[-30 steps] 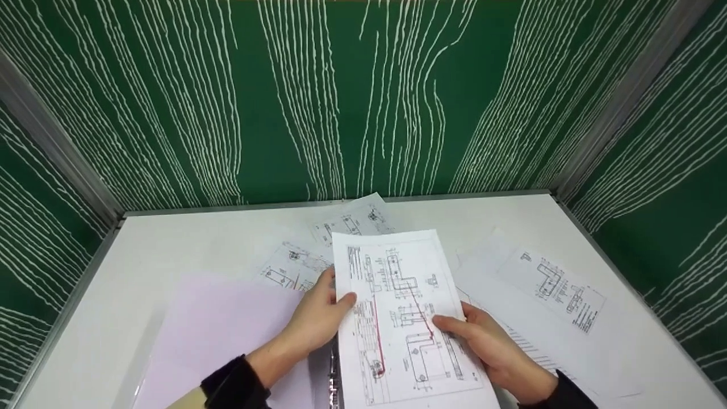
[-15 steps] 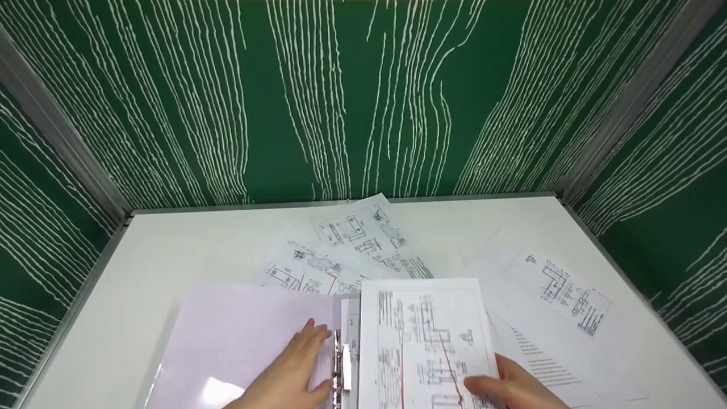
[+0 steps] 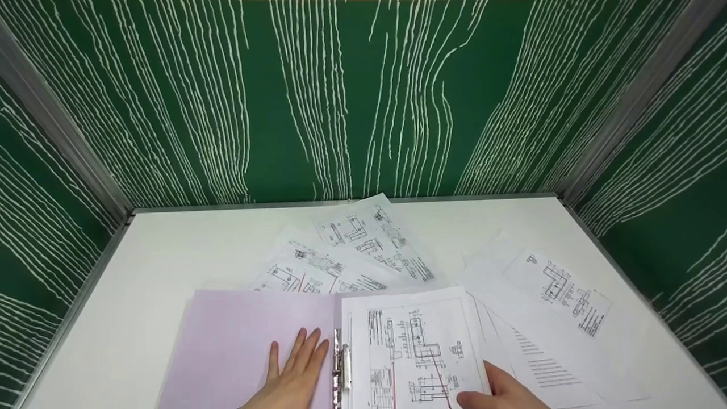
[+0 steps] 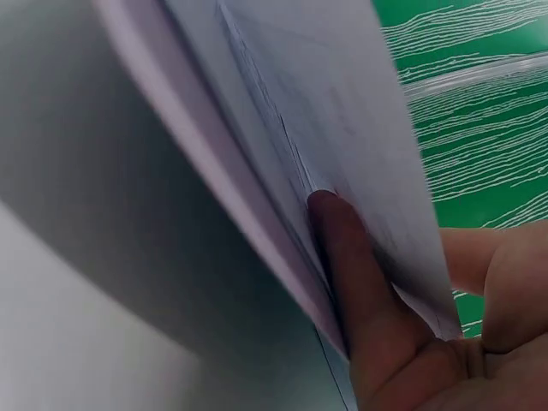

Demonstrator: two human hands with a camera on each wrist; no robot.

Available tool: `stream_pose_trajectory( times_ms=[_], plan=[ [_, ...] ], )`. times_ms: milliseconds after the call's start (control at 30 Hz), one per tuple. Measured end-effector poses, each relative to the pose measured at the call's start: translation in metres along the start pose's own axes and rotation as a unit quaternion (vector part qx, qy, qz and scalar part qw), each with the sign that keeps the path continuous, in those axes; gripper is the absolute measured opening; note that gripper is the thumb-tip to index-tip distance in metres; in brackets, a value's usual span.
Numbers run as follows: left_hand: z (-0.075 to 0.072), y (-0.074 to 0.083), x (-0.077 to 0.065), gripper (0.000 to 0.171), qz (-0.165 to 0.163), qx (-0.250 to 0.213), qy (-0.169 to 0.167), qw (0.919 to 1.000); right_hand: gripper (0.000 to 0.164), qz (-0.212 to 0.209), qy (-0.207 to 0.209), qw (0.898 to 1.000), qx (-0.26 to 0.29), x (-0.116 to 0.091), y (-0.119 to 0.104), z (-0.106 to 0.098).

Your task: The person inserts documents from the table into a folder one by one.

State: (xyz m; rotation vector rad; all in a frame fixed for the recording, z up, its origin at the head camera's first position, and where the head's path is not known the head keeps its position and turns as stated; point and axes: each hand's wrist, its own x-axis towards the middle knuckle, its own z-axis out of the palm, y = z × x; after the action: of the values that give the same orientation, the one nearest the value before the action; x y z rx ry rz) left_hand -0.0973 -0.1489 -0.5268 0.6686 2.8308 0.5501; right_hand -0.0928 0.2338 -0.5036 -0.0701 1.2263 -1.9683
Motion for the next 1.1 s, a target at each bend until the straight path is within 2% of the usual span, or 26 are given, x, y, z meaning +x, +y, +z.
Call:
stream_pose_trajectory(
  times_ms=[133, 300, 567, 767, 900, 1100],
  plan=[
    [0.003, -0.002, -0.003, 0.136, -0.004, -0.024, -0.007, 0.9997, 0.063, -0.008, -0.004, 1.000, -0.009, 0.003, 0.000, 0.003],
    [-0.001, -0.003, -0.004, 0.134, 0.007, -0.025, -0.014, 0.9996, 0.070, -0.007, 0.021, 0.999, -0.044, 0.005, -0.002, 0.009],
    [-0.009, 0.001, -0.003, 0.138, -0.004, -0.024, -0.053, 0.9983, 0.078, -0.012, 0.063, 0.995, -0.075, 0.008, -0.002, 0.014],
    [-0.011, 0.003, -0.002, 0.142, -0.014, -0.024, -0.063, 0.9976, 0.080, -0.013, 0.059, 0.995, -0.079, 0.011, -0.001, 0.012],
    [-0.011, 0.003, -0.001, 0.142, -0.017, -0.024, -0.070, 0.9971, 0.080, -0.020, 0.063, 0.993, -0.100, 0.013, -0.002, 0.009],
    [-0.013, 0.003, -0.002, 0.141, -0.011, -0.028, -0.065, 0.9974, 0.083, -0.012, 0.084, 0.988, -0.129, 0.016, -0.004, 0.008]
  ],
)
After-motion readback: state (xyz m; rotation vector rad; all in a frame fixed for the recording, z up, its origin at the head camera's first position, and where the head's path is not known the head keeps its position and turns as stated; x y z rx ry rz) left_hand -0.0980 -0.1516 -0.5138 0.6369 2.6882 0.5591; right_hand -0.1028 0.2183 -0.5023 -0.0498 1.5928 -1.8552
